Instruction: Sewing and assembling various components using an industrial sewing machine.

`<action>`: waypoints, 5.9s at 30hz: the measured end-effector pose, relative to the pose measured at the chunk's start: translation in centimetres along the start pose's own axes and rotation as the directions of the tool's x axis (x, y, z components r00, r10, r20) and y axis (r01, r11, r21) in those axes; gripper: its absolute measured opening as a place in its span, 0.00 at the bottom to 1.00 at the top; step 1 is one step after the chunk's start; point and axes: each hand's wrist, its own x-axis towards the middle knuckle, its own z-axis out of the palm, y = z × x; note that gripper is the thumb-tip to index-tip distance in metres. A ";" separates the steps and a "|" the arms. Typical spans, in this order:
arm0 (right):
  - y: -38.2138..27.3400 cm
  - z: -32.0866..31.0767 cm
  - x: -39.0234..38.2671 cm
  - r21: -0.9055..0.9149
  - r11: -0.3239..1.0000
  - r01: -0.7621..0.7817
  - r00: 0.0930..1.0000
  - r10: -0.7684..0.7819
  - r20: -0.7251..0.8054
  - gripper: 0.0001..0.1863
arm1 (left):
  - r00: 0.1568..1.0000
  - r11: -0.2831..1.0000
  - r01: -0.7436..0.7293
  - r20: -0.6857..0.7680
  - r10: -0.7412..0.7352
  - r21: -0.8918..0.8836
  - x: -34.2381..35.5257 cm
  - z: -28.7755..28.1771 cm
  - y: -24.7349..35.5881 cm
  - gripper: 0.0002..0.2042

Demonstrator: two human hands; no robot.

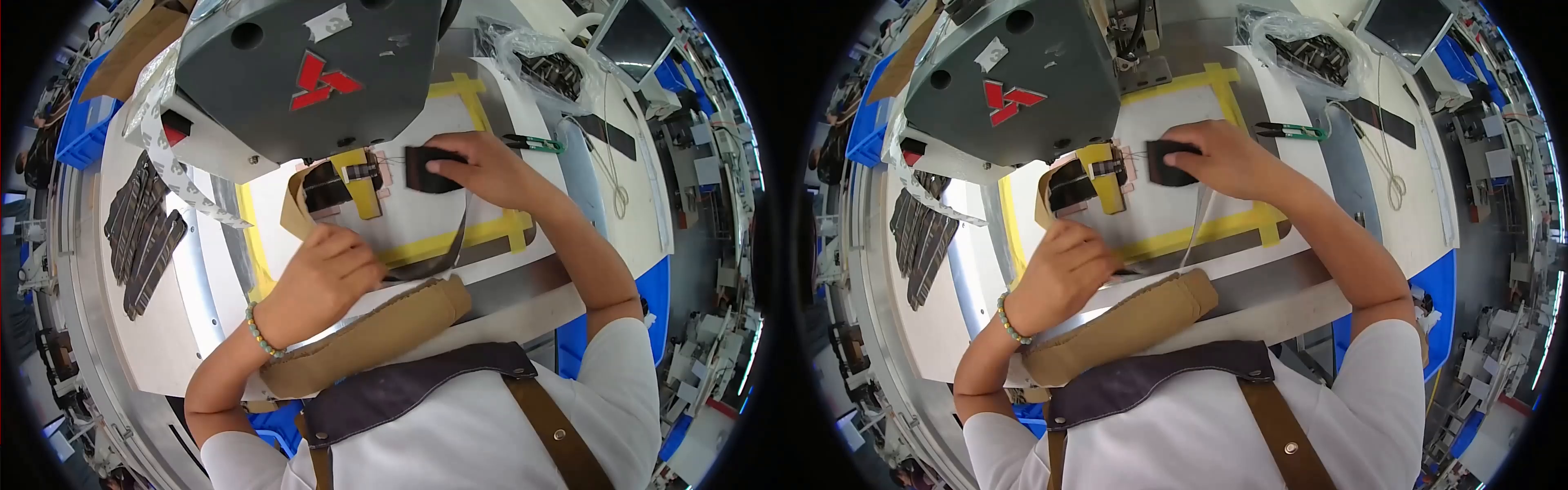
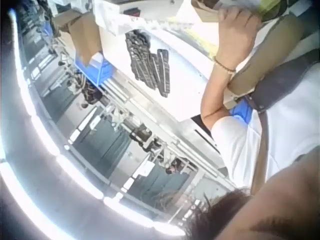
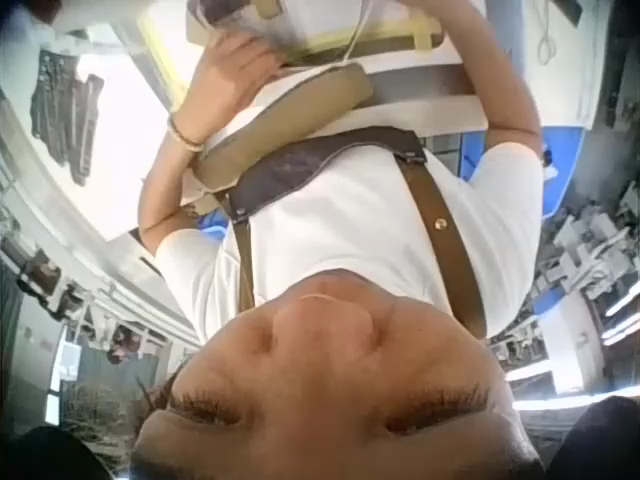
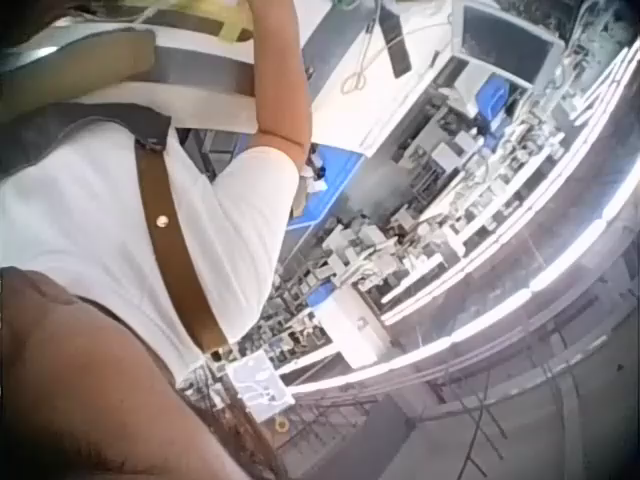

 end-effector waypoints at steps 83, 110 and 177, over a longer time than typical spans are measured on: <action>3.2 2.0 2.0 -0.604 0.590 0.536 0.769 -0.637 0.061 0.23 | 0.972 0.956 0.206 0.065 -0.224 0.210 2.0 2.7 -4.6 0.36; 3.9 2.2 2.7 -0.651 0.507 0.565 0.748 -0.648 0.143 0.24 | 0.981 0.942 0.159 0.060 -0.185 0.297 0.8 0.9 -5.6 0.34; 1.3 3.9 2.0 -0.708 0.535 0.460 0.784 -0.620 0.041 0.17 | 0.988 0.963 0.151 -0.013 -0.152 0.223 0.5 1.8 -6.8 0.29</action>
